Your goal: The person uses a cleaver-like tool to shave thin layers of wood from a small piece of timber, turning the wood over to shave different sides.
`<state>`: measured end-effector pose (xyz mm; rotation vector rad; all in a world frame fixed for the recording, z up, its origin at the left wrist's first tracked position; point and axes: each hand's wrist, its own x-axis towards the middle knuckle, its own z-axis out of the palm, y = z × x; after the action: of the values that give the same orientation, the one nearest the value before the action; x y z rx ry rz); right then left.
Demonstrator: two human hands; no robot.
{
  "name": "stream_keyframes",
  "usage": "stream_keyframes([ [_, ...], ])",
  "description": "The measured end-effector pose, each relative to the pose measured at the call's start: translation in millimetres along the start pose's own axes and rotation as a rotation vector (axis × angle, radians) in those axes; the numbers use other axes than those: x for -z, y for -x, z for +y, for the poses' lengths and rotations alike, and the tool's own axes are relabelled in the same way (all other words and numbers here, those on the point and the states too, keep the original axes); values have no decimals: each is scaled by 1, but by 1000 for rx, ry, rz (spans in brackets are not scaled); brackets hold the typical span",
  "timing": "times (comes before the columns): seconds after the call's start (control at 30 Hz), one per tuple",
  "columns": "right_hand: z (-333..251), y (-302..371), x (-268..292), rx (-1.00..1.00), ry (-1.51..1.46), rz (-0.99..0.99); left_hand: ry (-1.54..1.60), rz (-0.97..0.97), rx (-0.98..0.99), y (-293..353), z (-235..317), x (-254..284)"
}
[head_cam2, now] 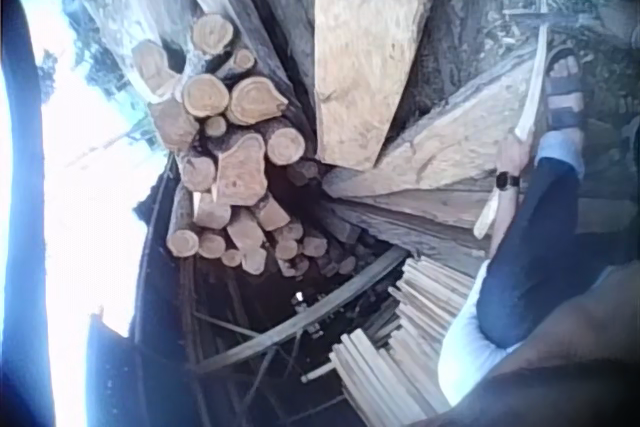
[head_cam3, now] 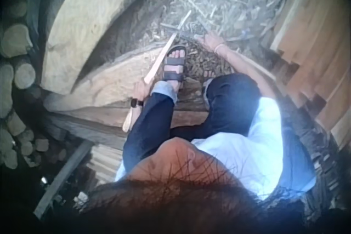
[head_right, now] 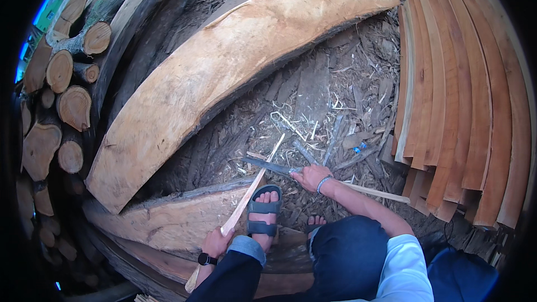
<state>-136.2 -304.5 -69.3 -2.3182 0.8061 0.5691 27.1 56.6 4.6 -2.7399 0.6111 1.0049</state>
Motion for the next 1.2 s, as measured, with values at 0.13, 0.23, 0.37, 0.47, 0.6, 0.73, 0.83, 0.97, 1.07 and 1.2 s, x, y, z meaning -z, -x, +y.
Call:
stream_keyframes([
  [0.13, 1, -3, 12, -36, -42, 24, 20, -27, 11, 1, 2, 3],
  [0.23, -6, 2, 6, 12, -47, 13, 20, -14, 12, 1, 3, 5],
  [0.37, 3, -9, 8, -43, -69, 64, 18, 16, -9, 3, 4, 5],
  [0.47, -5, 4, -15, 54, -23, 45, -7, 31, -3, 4, 4, 4],
  [0.6, 10, -8, 7, -81, -135, 65, -27, 75, 2, 4, 5, -1],
  [0.73, -7, 9, -10, 99, 11, 18, -29, 88, 8, 6, 3, -2],
  [0.83, -3, 5, 13, 44, -54, -9, -35, 81, 5, 7, 7, -1],
  [0.97, -7, 4, -13, 12, -77, 13, -54, 111, -16, 8, 9, -4],
  [1.07, -8, 4, -10, 90, -39, 53, -74, 168, -28, 8, 4, -10],
  [1.2, -9, 2, -3, 34, -38, 16, -97, 196, -20, 13, 12, -6],
])
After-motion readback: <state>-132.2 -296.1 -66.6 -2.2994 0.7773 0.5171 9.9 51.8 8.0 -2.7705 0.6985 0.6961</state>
